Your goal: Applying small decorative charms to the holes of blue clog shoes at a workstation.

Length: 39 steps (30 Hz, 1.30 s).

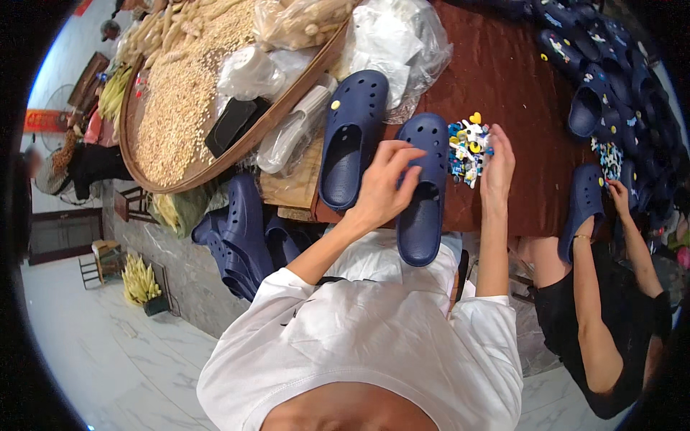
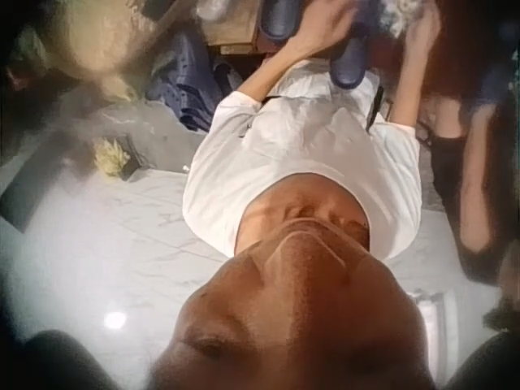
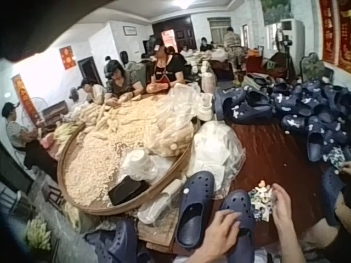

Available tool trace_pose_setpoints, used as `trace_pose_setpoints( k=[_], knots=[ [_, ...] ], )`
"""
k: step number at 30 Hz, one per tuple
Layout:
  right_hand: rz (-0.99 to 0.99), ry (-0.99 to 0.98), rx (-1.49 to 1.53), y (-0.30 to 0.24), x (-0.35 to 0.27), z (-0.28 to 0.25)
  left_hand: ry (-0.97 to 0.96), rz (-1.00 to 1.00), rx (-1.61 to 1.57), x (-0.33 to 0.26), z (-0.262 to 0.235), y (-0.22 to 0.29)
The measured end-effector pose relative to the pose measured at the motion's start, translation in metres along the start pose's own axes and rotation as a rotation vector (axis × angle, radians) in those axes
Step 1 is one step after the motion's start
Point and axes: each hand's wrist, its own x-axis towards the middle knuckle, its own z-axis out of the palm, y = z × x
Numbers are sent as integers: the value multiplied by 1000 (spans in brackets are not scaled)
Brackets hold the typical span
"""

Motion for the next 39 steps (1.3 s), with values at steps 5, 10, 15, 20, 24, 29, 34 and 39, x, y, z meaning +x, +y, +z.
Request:
trace_pose_setpoints(
  k=[5,10,15,20,24,29,34,39],
  knots=[
    [-287,-9,-353,-6,-41,6,207,-192,137,-27,-34,-35],
    [-429,-188,-668,6,-101,16,140,-360,156,-37,-40,-55],
    [-470,-262,-897,13,-142,20,115,-216,286,-29,-21,-75],
    [-223,-315,-1000,14,-141,16,96,-274,292,-23,-24,-87],
    [-325,-334,-1182,25,-134,7,190,-217,237,-27,-37,-76],
    [-358,-273,-1090,35,-134,10,278,-185,175,-40,-60,-52],
    [-356,-333,-930,23,-135,44,314,-141,215,-62,-73,-45],
    [-441,-411,-880,29,-129,74,427,-131,222,-86,-85,-28]
  ],
)
